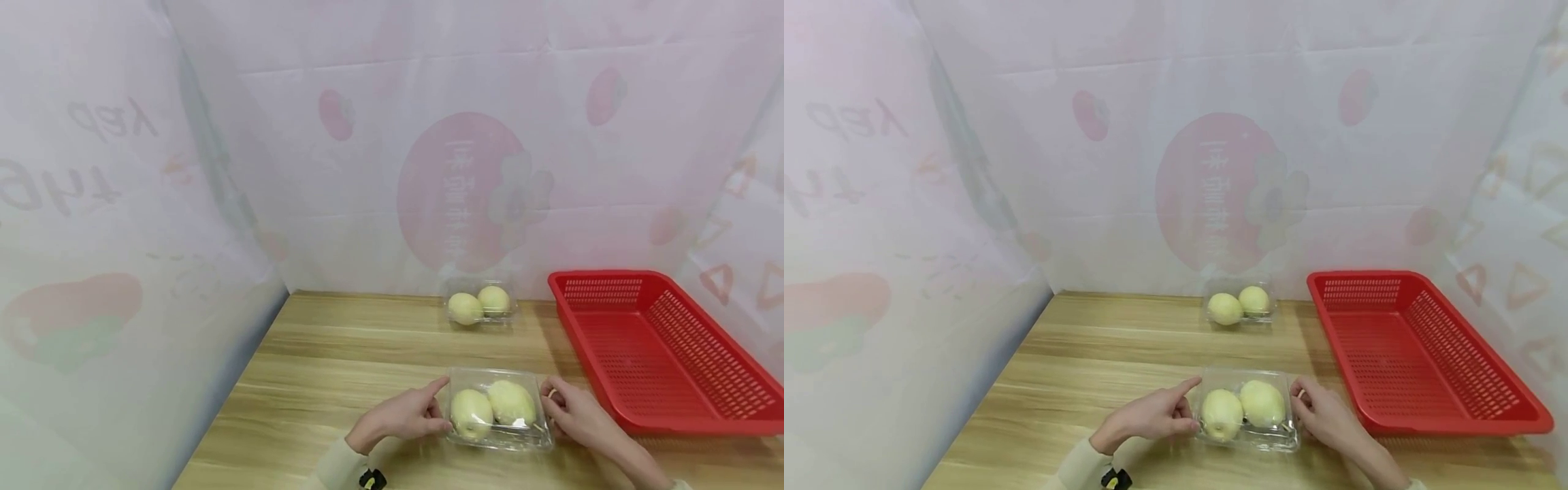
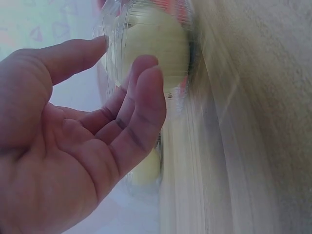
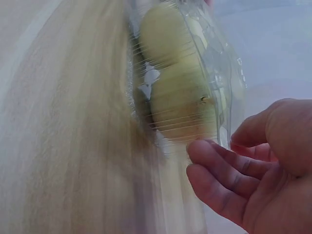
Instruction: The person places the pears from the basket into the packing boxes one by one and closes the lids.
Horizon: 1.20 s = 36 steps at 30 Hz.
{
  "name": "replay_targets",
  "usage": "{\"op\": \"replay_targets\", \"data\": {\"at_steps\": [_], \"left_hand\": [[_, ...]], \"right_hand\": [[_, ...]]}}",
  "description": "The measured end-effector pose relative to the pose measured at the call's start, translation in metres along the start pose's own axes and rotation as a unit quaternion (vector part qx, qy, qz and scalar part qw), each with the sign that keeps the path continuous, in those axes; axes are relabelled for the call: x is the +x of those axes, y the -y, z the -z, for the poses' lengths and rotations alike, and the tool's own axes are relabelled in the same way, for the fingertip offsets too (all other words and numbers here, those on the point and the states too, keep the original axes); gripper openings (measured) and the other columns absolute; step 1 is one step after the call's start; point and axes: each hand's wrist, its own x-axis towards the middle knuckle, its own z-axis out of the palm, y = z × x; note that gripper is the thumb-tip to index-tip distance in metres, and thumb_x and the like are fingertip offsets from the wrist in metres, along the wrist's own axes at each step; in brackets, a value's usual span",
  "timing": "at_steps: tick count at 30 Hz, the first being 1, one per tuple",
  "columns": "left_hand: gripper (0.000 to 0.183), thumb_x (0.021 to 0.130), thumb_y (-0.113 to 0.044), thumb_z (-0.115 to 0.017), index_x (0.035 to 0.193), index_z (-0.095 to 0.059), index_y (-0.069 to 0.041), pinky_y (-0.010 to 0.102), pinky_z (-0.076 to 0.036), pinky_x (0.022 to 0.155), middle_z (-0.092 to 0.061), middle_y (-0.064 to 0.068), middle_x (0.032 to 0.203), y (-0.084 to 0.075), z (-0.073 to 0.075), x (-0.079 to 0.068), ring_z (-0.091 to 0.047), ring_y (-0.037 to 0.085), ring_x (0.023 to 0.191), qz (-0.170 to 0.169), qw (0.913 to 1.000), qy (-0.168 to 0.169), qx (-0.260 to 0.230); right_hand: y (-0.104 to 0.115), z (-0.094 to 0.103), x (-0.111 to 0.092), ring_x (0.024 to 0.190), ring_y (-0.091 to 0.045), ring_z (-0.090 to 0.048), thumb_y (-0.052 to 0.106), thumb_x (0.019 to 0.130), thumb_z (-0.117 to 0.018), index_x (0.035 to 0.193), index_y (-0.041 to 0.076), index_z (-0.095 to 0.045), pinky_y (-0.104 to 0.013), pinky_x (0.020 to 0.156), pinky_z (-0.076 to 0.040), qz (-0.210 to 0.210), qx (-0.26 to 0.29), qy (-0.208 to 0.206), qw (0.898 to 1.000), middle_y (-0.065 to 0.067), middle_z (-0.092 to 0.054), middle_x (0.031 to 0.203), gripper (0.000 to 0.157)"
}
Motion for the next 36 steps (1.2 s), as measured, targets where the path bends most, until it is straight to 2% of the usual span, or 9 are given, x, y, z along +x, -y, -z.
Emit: {"op": "replay_targets", "data": {"at_steps": [6, 9, 12, 16, 19, 22, 25, 28, 36], "left_hand": [[0.085, 0.093, -0.024, -0.065, 0.156, -0.012, -0.003, 0.022, -0.053, 0.054, -0.063, -0.010, 0.076, 0.003, 0.000, 0.001, -0.062, 0.010, 0.057, 0.015, 0.9990, -0.008, -0.041], [0.086, 0.093, -0.023, -0.065, 0.157, -0.010, -0.005, 0.028, -0.055, 0.053, -0.065, -0.007, 0.077, 0.003, 0.001, 0.003, -0.062, 0.013, 0.057, 0.020, 0.9978, -0.012, -0.063], [0.087, 0.093, -0.025, -0.065, 0.157, -0.010, -0.006, 0.034, -0.056, 0.052, -0.067, -0.004, 0.079, 0.004, 0.002, 0.005, -0.062, 0.016, 0.057, 0.027, 0.9967, -0.018, -0.074], [0.087, 0.093, -0.030, -0.066, 0.157, -0.012, -0.007, 0.029, -0.054, 0.051, -0.068, -0.003, 0.080, 0.004, 0.003, 0.008, -0.062, 0.017, 0.058, 0.034, 0.9976, -0.027, -0.053], [0.088, 0.092, -0.031, -0.066, 0.157, -0.013, -0.007, 0.023, -0.051, 0.051, -0.066, -0.007, 0.078, 0.004, 0.004, 0.009, -0.061, 0.012, 0.057, 0.038, 0.9982, -0.036, -0.030], [0.088, 0.091, -0.031, -0.064, 0.157, -0.013, -0.007, 0.020, -0.047, 0.051, -0.064, -0.010, 0.074, 0.004, 0.004, 0.012, -0.056, 0.005, 0.056, 0.039, 0.9981, -0.045, -0.015], [0.087, 0.090, -0.028, -0.063, 0.158, -0.011, -0.007, 0.019, -0.045, 0.052, -0.064, -0.009, 0.072, 0.005, 0.004, 0.015, -0.053, 0.002, 0.056, 0.041, 0.9980, -0.045, -0.015], [0.087, 0.091, -0.025, -0.062, 0.158, -0.009, -0.008, 0.021, -0.046, 0.051, -0.065, -0.004, 0.072, 0.007, 0.004, 0.020, -0.054, 0.005, 0.056, 0.046, 0.9975, -0.045, -0.030], [0.086, 0.090, -0.017, -0.059, 0.159, -0.007, -0.012, 0.042, -0.056, 0.052, -0.066, 0.013, 0.080, 0.011, 0.002, 0.035, -0.060, 0.020, 0.056, 0.084, 0.9877, -0.061, -0.117]], "right_hand": [[0.009, 0.000, 0.004, 0.059, 0.006, -0.048, 0.008, 0.093, -0.060, 0.101, 0.012, -0.060, -0.019, 0.053, -0.041, 0.012, -0.043, -0.015, 0.999, 0.013, -0.059, 0.069, 0.009], [0.010, 0.000, 0.004, 0.061, 0.007, -0.048, 0.008, 0.093, -0.058, 0.113, 0.007, -0.061, -0.019, 0.054, -0.041, 0.018, -0.047, -0.005, 0.999, 0.013, -0.061, 0.071, 0.020], [0.008, 0.001, 0.005, 0.056, 0.006, -0.045, 0.006, 0.092, -0.057, 0.125, 0.001, -0.056, -0.019, 0.050, -0.040, 0.023, -0.042, 0.015, 0.999, 0.013, -0.057, 0.068, 0.033], [0.006, 0.005, 0.005, 0.052, 0.000, -0.050, 0.000, 0.091, -0.052, 0.141, -0.006, -0.038, -0.023, 0.046, -0.044, 0.020, 0.032, 0.090, 0.995, 0.007, -0.056, 0.066, 0.052], [0.004, 0.009, 0.006, 0.054, -0.008, -0.057, -0.002, 0.091, -0.049, 0.149, -0.010, -0.019, -0.028, 0.046, -0.049, 0.010, 0.108, 0.164, 0.981, -0.003, -0.059, 0.068, 0.066], [0.002, 0.012, 0.008, 0.055, -0.012, -0.058, -0.001, 0.092, -0.048, 0.151, -0.011, -0.008, -0.030, 0.046, -0.051, 0.002, 0.143, 0.200, 0.969, -0.009, -0.059, 0.071, 0.072], [0.000, 0.010, 0.009, 0.053, -0.012, -0.056, 0.000, 0.093, -0.048, 0.153, -0.009, -0.004, -0.029, 0.045, -0.050, -0.014, 0.159, 0.206, 0.965, -0.011, -0.057, 0.074, 0.074], [-0.004, 0.007, 0.011, 0.052, -0.012, -0.054, 0.001, 0.094, -0.047, 0.154, -0.005, -0.001, -0.029, 0.045, -0.050, -0.036, 0.184, 0.203, 0.961, -0.011, -0.056, 0.077, 0.076], [-0.011, 0.002, 0.020, 0.049, -0.012, -0.050, 0.004, 0.096, -0.046, 0.156, 0.002, 0.005, -0.035, 0.046, -0.051, -0.077, 0.238, 0.165, 0.954, -0.008, -0.056, 0.073, 0.079]]}}
